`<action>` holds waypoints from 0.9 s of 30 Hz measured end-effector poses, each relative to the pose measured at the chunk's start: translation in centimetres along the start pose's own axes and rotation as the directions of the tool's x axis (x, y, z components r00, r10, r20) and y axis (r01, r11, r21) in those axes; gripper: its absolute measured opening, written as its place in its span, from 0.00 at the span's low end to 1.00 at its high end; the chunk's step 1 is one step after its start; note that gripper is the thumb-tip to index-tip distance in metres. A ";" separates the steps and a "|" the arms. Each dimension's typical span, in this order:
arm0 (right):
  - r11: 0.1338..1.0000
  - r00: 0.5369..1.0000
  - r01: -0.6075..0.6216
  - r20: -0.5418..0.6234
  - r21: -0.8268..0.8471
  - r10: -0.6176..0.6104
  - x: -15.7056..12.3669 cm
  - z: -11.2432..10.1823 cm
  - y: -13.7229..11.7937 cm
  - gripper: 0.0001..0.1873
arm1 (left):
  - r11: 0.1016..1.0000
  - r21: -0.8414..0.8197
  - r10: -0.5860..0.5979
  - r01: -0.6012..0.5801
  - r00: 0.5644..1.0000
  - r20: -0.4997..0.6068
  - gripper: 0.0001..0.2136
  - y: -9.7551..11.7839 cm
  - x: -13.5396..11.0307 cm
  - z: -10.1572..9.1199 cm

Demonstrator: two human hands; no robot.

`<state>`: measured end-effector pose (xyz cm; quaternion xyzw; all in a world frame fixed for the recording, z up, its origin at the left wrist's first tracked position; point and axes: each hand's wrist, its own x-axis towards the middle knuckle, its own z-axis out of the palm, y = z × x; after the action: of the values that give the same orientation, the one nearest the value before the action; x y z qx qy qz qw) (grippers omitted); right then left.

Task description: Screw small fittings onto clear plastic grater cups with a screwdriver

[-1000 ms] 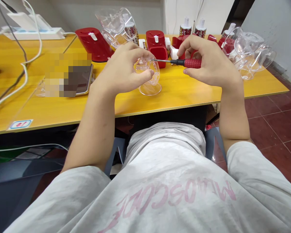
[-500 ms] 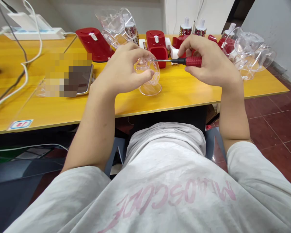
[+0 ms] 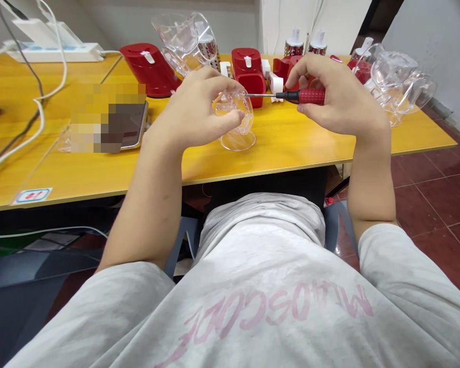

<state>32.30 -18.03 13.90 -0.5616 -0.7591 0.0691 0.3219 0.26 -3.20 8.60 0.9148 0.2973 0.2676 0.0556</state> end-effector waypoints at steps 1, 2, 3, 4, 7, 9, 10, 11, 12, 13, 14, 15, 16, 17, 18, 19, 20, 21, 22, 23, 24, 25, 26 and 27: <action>1.000 1.000 -0.012 0.002 -0.009 0.012 -0.1 -0.1 0.0 0.22 | 1.000 0.002 -0.003 0.003 1.000 0.000 0.33 0.1 0.0 -0.1; 0.999 0.999 -0.037 0.006 -0.017 0.037 -0.3 -0.3 0.0 0.23 | 1.000 0.004 -0.005 0.005 1.000 0.001 0.33 0.1 0.0 -0.1; 0.997 0.997 -0.071 0.015 -0.023 0.071 -0.4 -0.4 0.0 0.24 | 1.000 0.005 -0.005 0.005 1.000 0.003 0.32 0.2 0.0 -0.2; 0.995 0.995 -0.100 0.018 -0.025 0.101 -0.5 -0.5 0.0 0.25 | 1.000 0.005 -0.005 0.005 1.000 0.001 0.32 0.2 -0.1 -0.2; 0.998 0.998 -0.055 0.007 -0.002 0.055 -0.7 -0.9 0.4 0.22 | 1.000 0.008 -0.003 0.003 1.000 -0.007 0.32 0.3 -0.1 -0.2; 1.000 1.000 0.018 -0.007 0.022 -0.017 -0.8 -1.2 0.7 0.19 | 1.000 0.005 -0.008 0.008 1.000 -0.009 0.32 0.4 -0.1 -0.2; 0.999 1.000 0.026 -0.017 0.035 -0.026 -0.8 -1.3 0.8 0.18 | 1.000 0.001 -0.011 0.011 1.000 -0.008 0.33 0.5 -0.1 -0.3; 0.999 1.000 0.013 -0.026 0.052 -0.012 -0.8 -1.4 0.9 0.17 | 1.000 -0.002 -0.014 0.014 1.000 -0.004 0.33 0.5 -0.1 -0.3; 0.997 0.999 -0.017 -0.031 0.073 0.020 -0.8 -1.5 0.8 0.18 | 1.000 -0.005 -0.017 0.017 1.000 -0.003 0.33 0.6 -0.1 -0.3; 0.994 0.998 -0.057 -0.023 0.097 0.060 -0.8 -1.5 0.6 0.20 | 1.000 -0.006 -0.018 0.018 1.000 0.000 0.33 0.6 -0.1 -0.3; 0.988 0.995 -0.098 -0.002 0.120 0.099 -0.8 -1.4 0.3 0.23 | 1.000 -0.007 -0.018 0.018 1.000 0.001 0.33 0.6 -0.1 -0.3; 0.981 0.991 -0.136 0.034 0.138 0.133 -0.7 -1.1 -0.1 0.27 | 1.000 -0.008 -0.018 0.018 1.000 0.000 0.34 0.6 -0.1 -0.4; 0.974 0.984 -0.170 0.079 0.152 0.160 -0.7 -0.7 -0.6 0.32 | 1.000 -0.008 -0.017 0.017 1.000 -0.001 0.34 0.6 -0.1 -0.4; 0.968 0.977 -0.196 0.118 0.160 0.178 -0.6 -0.2 -1.2 0.36 | 1.000 -0.009 -0.016 0.016 1.000 -0.002 0.35 0.6 0.0 -0.3; 0.964 0.972 -0.211 0.145 0.165 0.188 -0.6 0.5 -1.8 0.38 | 1.000 -0.007 -0.014 0.014 1.000 -0.003 0.35 0.6 0.0 -0.3; 0.962 0.968 -0.217 0.161 0.168 0.190 -0.5 1.1 -2.3 0.39 | 1.000 -0.004 -0.012 0.012 1.000 -0.002 0.35 0.6 0.0 -0.3; 0.961 0.967 -0.219 0.170 0.170 0.191 -0.3 1.8 -2.7 0.39 | 1.000 0.000 -0.010 0.010 1.000 -0.001 0.34 0.5 0.0 -0.3; 0.960 0.966 -0.220 0.176 0.170 0.191 -0.2 2.4 -3.0 0.39 | 1.000 0.004 -0.009 0.009 1.000 -0.003 0.34 0.5 0.0 -0.3; 0.961 0.966 -0.220 0.177 0.169 0.190 0.1 2.9 -3.1 0.39 | 1.000 0.006 -0.009 0.009 1.000 -0.004 0.34 0.5 0.0 -0.2; 0.962 0.967 -0.216 0.175 0.166 0.187 0.4 3.2 -3.1 0.38 | 1.000 0.005 -0.010 0.010 1.000 -0.005 0.33 0.5 0.0 -0.3; 0.964 0.968 -0.212 0.170 0.162 0.184 0.7 3.5 -2.9 0.37 | 1.000 0.004 -0.015 0.015 1.000 -0.004 0.32 0.5 0.0 -0.3; 0.965 0.969 -0.208 0.165 0.158 0.182 1.0 3.7 -2.5 0.35 | 1.000 0.001 -0.020 0.020 1.000 -0.003 0.31 0.6 0.0 -0.3; 0.966 0.971 -0.206 0.158 0.154 0.182 1.4 3.9 -1.9 0.33 | 1.000 -0.002 -0.025 0.025 1.000 -0.001 0.31 0.6 -0.1 -0.3; 0.968 0.972 -0.205 0.144 0.146 0.185 1.8 4.0 -1.2 0.31 | 1.000 -0.004 -0.028 0.028 1.000 0.003 0.30 0.7 -0.1 -0.3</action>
<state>28.74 -15.83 12.08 -0.6003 -0.7112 0.1975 0.3079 0.37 -3.80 9.02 0.9109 0.3093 0.2661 0.0618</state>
